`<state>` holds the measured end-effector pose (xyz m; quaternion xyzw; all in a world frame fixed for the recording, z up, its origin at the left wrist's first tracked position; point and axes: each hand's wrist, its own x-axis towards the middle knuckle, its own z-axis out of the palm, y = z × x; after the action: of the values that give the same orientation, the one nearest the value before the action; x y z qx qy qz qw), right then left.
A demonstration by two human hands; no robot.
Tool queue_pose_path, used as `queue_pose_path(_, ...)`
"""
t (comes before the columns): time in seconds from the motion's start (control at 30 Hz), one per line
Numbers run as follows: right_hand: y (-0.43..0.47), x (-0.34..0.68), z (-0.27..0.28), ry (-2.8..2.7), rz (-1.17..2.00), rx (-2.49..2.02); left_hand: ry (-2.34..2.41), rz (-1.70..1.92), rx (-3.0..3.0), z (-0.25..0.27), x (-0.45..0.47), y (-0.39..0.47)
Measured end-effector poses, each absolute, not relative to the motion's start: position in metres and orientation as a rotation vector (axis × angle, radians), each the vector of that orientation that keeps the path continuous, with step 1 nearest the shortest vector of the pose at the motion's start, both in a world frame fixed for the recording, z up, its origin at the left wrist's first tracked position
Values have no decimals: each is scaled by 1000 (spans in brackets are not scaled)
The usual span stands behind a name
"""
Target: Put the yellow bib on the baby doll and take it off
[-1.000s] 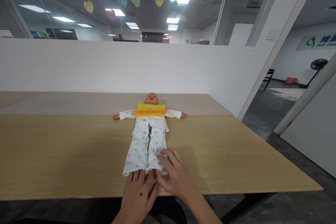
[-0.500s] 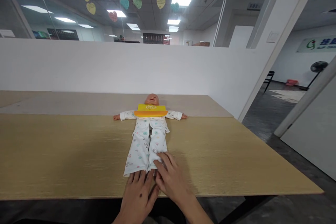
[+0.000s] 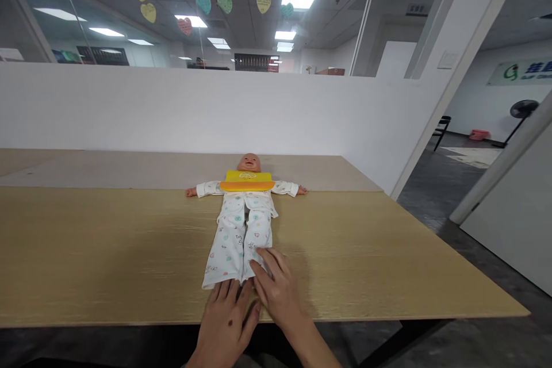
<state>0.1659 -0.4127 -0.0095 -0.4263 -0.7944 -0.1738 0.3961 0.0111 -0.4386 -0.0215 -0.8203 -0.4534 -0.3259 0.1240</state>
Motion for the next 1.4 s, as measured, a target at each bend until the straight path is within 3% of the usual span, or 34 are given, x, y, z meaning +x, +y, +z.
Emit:
queue_pose_path(0.73,-427,162,-6,-2072,-412,-932,-1136,-939,-2394,-50,0,-469)
queue_pose_path(0.87,-428,163,0,-2005,-295,-881,-1198,-1203,-2514,-28,-16,-467)
queue_pose_path(1.13,-407,180,7,-1747,41,-980,-1816,-1834,-2467,38,-55,-403)
queue_pose_path(1.4,-288,227,40,-1438,544,-1266,-2077,-2278,-2140,73,-61,-267)
